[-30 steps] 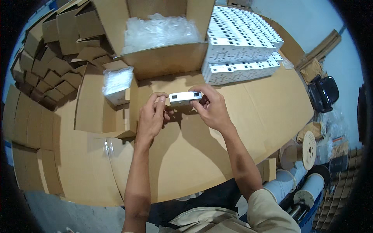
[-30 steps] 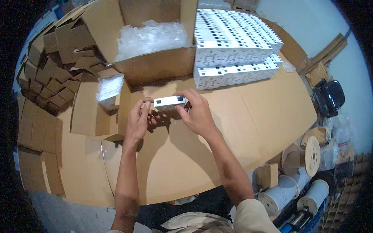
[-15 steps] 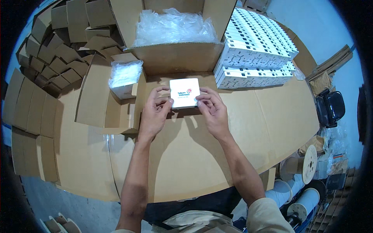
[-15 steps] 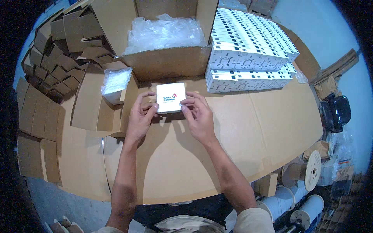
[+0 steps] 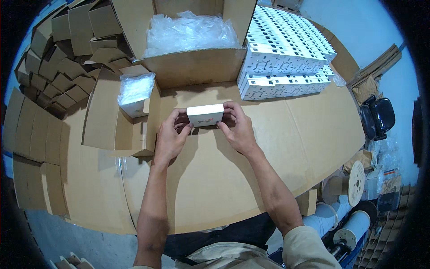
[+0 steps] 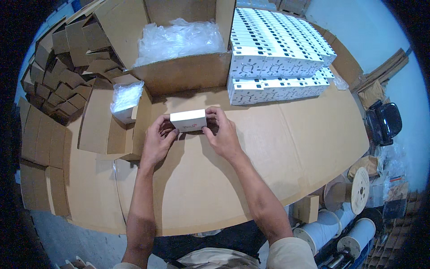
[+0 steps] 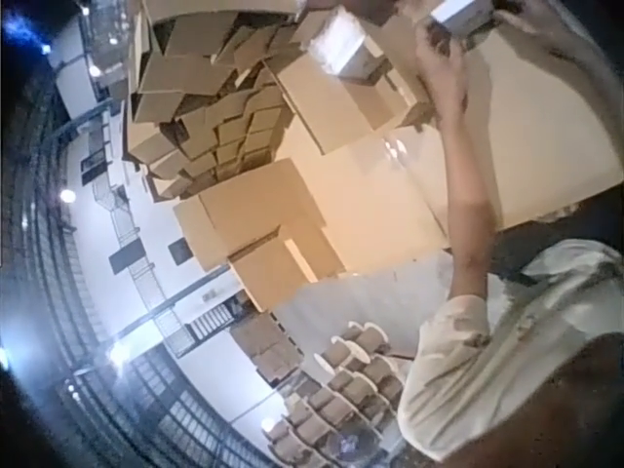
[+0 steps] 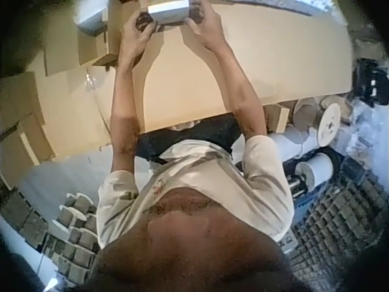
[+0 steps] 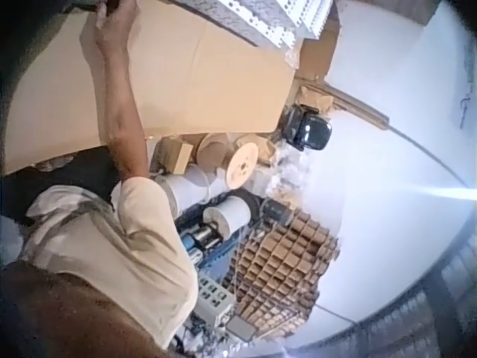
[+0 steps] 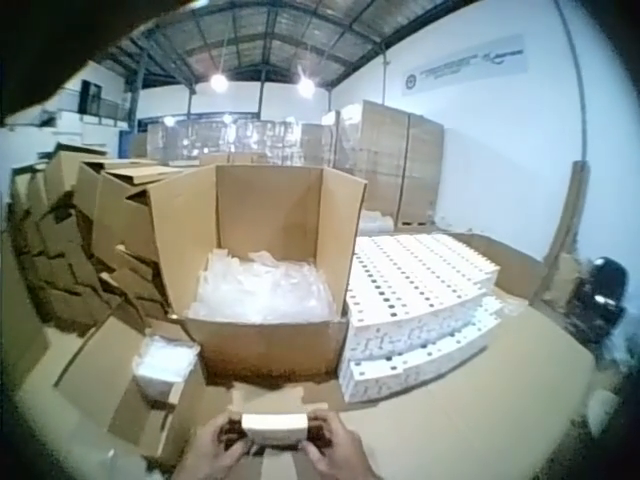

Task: Picking up electronic devices and placing them into individual plastic bags and then into small cardboard boxes.

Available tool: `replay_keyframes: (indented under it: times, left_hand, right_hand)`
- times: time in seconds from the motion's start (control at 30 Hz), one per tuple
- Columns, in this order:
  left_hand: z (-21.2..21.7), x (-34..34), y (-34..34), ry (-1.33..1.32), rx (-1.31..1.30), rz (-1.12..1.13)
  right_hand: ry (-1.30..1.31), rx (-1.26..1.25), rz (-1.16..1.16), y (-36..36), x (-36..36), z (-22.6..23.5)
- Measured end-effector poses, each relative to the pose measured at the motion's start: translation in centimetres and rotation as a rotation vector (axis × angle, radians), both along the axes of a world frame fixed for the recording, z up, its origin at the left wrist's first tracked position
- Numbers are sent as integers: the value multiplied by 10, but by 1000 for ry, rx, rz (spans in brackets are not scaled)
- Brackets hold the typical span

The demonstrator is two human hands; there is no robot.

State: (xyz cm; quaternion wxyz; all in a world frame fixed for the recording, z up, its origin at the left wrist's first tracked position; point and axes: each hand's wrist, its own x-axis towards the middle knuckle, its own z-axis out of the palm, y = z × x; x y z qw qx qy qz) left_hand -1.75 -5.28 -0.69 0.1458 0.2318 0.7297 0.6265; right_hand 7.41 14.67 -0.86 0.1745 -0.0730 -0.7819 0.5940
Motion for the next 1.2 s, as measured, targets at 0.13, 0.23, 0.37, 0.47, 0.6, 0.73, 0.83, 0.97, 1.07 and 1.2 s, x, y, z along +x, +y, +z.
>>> replay_keyframes:
  times: [0.13,0.23,0.37,0.47,0.6,0.73,0.83,0.97,1.07,1.2]
  left_hand:
    - [5,1,0,15,-96,-12]
    - [3,2,-1,69,-130,-5]
    - [7,4,1,54,-123,0]
    - [7,4,0,21,-117,7]
    - [20,14,-1,175,-151,52]
    - [41,28,-1,378,-249,278]
    - [68,29,6,483,-160,387]
    - [109,-5,38,552,-122,430]
    - [118,-57,63,570,-65,429]
    - [144,-124,96,632,-96,435]
  right_hand:
    - [0,110,-17,1,1,2]
    - [-9,112,-7,1,2,2]
    - [-7,130,11,1,3,3]
    - [0,129,4,-2,5,8]
    - [100,266,4,13,8,-4]
    - [100,312,-144,16,5,-15]
    - [109,302,-201,11,2,-13]
    - [124,309,-246,12,4,-18]
    - [136,297,-248,11,4,-19]
    - [142,368,-243,9,6,-10]
